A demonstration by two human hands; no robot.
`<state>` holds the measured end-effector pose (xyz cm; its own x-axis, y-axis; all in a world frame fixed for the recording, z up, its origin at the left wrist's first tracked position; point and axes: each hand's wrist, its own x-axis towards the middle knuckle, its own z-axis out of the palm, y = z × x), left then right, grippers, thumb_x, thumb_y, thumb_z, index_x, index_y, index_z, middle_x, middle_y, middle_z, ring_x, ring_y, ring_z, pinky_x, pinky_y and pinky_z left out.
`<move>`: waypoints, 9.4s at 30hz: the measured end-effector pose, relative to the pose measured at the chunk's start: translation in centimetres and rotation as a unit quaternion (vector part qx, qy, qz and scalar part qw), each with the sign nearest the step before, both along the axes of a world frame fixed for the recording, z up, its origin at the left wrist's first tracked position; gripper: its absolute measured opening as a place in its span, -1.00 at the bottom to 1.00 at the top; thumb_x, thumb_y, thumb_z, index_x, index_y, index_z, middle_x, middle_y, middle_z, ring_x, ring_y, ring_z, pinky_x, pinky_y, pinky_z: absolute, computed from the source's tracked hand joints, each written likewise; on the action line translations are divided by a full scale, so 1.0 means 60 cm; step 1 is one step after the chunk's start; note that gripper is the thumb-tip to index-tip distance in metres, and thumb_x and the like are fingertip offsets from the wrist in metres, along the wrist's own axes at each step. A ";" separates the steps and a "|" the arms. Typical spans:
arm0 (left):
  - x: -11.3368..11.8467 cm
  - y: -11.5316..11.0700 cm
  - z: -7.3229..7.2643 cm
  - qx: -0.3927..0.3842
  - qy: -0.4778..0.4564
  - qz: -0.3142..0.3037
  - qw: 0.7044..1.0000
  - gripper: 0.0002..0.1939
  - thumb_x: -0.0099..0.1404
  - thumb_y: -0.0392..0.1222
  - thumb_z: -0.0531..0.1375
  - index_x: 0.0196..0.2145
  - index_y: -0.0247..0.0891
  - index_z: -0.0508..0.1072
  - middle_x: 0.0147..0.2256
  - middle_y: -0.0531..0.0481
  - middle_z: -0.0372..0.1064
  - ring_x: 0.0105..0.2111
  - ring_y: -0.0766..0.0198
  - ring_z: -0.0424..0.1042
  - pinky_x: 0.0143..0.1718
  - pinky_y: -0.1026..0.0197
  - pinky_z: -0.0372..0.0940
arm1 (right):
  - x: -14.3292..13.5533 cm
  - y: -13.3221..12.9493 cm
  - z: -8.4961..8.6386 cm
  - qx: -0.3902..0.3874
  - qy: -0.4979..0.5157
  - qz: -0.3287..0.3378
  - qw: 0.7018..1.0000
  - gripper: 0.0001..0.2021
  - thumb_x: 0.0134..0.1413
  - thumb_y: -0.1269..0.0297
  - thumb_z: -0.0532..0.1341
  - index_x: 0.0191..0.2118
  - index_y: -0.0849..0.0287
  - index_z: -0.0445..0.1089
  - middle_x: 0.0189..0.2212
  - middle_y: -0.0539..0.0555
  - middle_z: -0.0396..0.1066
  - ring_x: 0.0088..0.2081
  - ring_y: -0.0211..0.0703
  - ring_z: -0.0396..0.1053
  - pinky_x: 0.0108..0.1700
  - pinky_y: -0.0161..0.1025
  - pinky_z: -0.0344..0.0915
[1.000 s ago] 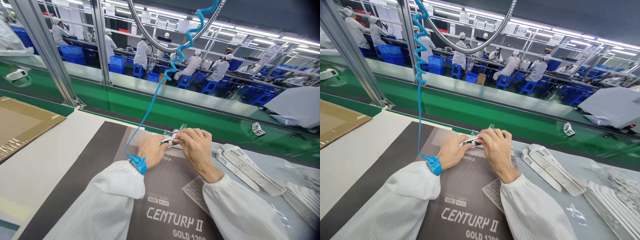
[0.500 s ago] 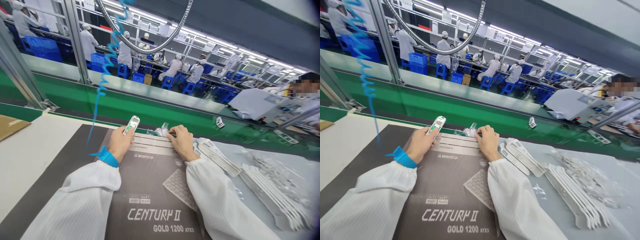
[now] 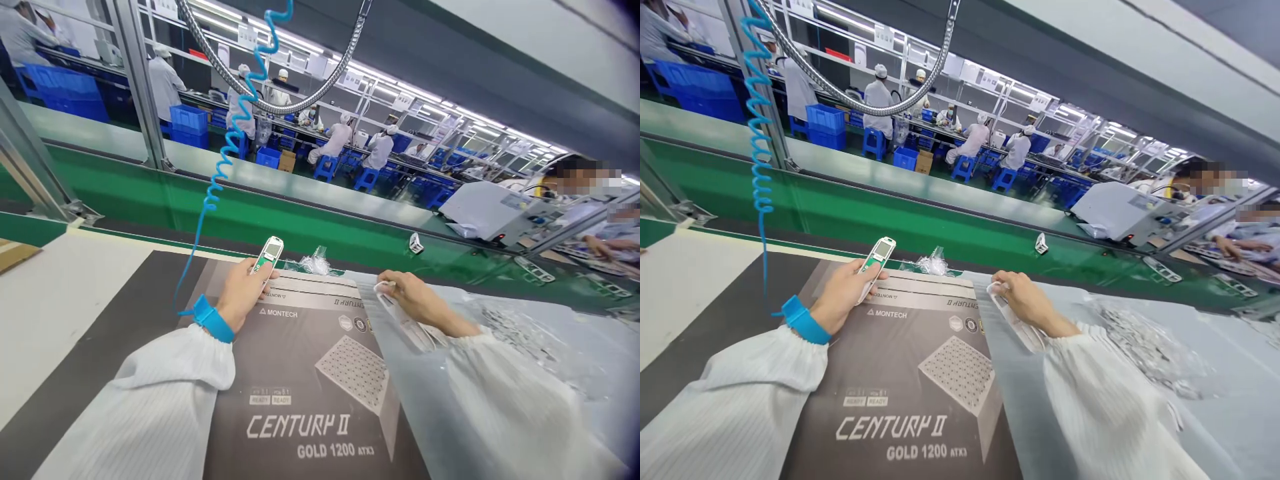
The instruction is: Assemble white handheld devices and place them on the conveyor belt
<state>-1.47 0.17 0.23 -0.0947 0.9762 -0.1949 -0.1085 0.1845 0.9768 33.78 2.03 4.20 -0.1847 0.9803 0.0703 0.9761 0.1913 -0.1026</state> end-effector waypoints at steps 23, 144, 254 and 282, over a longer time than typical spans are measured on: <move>0.052 -0.038 -0.014 0.232 0.285 -0.136 0.920 -0.61 0.44 -0.07 0.00 0.16 -0.14 0.34 0.12 -0.10 0.38 0.08 0.10 0.40 0.10 0.10 0.27 | -0.290 -0.022 -0.072 -0.181 0.824 -0.031 0.535 -0.53 -0.02 -0.21 0.29 -0.21 0.11 0.45 -0.20 0.08 0.52 -0.10 -0.06 0.43 -0.02 -0.13 0.35; 0.007 -0.007 0.002 0.078 0.306 -0.029 0.949 -0.77 0.29 -0.09 0.13 -0.28 -0.21 0.56 -0.34 -0.10 0.54 -0.32 0.12 0.46 -0.30 0.18 0.20 | -0.246 -0.016 -0.044 0.223 0.111 0.181 0.951 -0.81 0.29 0.28 0.10 -0.35 0.05 0.38 -0.26 0.02 0.51 -0.18 -0.07 0.37 -0.02 -0.02 0.04; -0.002 -0.002 0.014 0.027 -0.019 0.043 0.999 -0.72 0.22 -0.10 0.23 -0.17 -0.29 0.35 -0.21 -0.09 0.51 -0.50 0.41 0.32 -0.41 0.25 0.28 | 0.098 -0.161 -0.059 0.110 0.046 -0.335 0.935 -0.81 0.15 0.04 0.02 -0.28 -0.05 0.30 -0.39 0.25 0.47 -0.31 0.30 0.44 -0.31 0.10 0.25; 0.008 -0.003 -0.010 0.169 0.183 -0.085 0.965 -0.67 0.30 -0.02 0.18 -0.01 -0.13 0.46 -0.09 -0.01 0.50 -0.12 0.19 0.46 -0.08 0.22 0.29 | -0.246 -0.023 -0.088 -0.226 0.779 -0.018 0.584 -0.76 0.01 0.30 0.40 -0.16 0.15 0.50 -0.33 -0.03 0.44 -0.32 -0.35 0.43 -0.07 -0.36 0.46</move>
